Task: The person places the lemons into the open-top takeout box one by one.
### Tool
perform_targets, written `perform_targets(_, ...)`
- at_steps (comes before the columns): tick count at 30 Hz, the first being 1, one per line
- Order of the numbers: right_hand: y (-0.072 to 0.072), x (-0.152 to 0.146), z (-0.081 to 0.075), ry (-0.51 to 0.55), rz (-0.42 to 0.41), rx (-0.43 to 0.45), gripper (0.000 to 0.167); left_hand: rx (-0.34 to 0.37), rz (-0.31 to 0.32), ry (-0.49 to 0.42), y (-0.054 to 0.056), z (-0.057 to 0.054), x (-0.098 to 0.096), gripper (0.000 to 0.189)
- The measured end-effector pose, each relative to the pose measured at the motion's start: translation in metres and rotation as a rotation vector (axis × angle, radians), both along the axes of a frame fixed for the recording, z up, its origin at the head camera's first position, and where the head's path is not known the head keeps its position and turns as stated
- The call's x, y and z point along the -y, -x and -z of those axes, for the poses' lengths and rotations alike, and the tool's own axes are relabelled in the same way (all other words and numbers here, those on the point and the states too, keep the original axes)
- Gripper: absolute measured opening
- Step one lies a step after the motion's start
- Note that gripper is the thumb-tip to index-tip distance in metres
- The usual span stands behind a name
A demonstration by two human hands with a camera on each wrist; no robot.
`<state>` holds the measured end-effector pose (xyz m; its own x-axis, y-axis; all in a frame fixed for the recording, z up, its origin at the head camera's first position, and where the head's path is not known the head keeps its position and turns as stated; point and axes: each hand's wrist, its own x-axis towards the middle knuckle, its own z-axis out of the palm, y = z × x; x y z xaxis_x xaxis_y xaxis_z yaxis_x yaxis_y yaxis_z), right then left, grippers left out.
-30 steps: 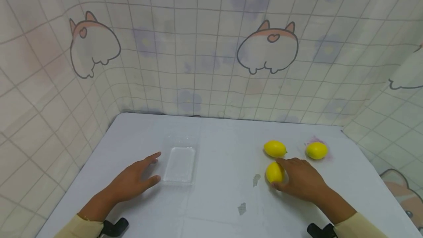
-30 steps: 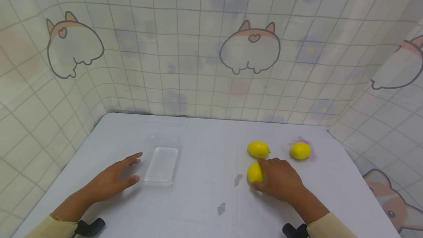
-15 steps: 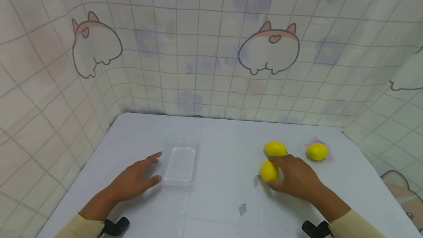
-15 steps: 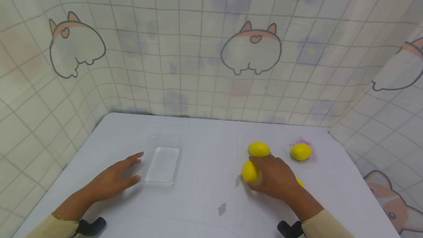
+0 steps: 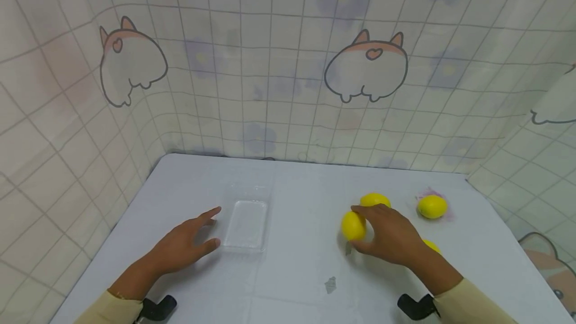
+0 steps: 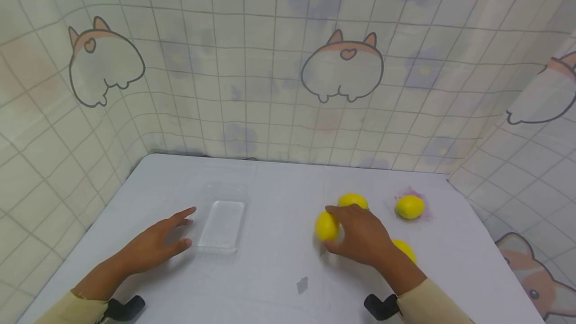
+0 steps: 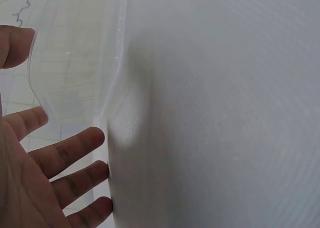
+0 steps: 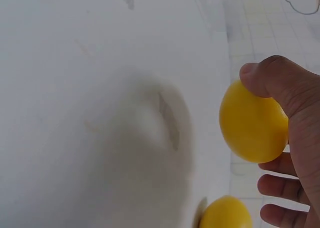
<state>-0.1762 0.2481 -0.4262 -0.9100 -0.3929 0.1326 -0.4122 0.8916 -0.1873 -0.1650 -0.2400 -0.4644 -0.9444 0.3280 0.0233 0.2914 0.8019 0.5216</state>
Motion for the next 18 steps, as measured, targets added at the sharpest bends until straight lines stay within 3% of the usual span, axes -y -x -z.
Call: perform_targets(18, 0.004, 0.036, -0.013, 0.034, -0.008, 0.028, 0.081, -0.004, 0.008, -0.015, 0.0, 0.002, 0.002, 0.075)
